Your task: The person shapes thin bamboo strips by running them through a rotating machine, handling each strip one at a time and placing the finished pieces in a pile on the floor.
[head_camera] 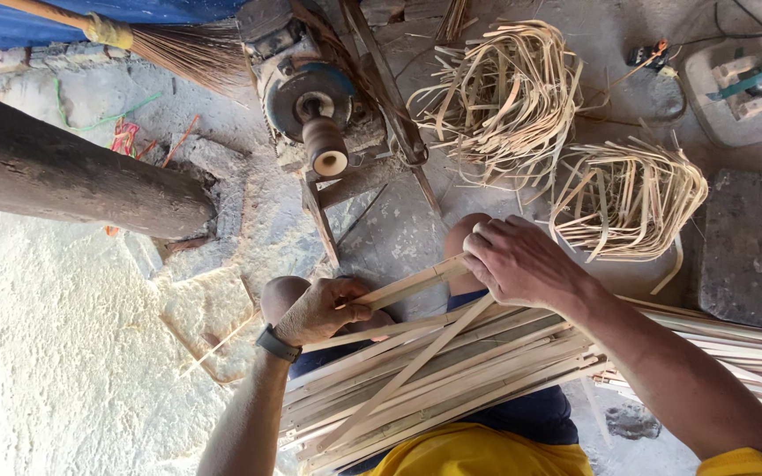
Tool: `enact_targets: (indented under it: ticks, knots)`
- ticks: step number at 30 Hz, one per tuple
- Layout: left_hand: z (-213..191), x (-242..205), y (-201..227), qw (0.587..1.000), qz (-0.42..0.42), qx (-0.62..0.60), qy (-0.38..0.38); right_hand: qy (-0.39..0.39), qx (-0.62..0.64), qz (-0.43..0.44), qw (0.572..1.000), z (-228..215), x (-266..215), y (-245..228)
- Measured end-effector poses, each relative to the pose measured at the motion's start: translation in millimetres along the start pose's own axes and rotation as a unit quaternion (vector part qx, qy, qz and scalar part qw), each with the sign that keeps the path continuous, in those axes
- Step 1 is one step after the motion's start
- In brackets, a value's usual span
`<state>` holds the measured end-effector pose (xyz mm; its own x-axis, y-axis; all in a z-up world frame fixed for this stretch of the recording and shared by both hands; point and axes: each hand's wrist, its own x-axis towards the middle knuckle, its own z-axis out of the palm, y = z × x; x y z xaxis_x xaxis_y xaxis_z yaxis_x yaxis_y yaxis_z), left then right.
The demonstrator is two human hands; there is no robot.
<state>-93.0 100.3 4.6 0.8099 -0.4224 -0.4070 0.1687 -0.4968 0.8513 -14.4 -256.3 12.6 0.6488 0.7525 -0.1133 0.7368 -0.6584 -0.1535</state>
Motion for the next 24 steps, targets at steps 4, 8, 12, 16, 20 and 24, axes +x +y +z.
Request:
enact_targets:
  ticks: [4,8,12,16,20,24]
  knots:
    - [39,-12,11,0.950,0.111,0.198,0.213,0.053,-0.039,-0.003,0.998,14,4,1]
    - [91,-43,33,0.876,0.253,0.311,0.269,0.019,-0.009,0.057,0.998,9,9,3]
    - [91,-47,44,0.928,0.178,0.287,0.160,0.055,0.004,0.071,0.996,1,21,6]
    - [67,-46,61,0.861,0.299,0.342,0.230,0.109,0.005,0.056,0.993,-12,40,1]
    - [11,-17,86,0.795,0.238,0.416,0.372,0.118,0.032,0.051,0.991,-38,64,-8]
    - [-70,12,94,0.743,0.134,0.468,0.459,0.190,0.045,0.022,0.980,-67,93,-12]
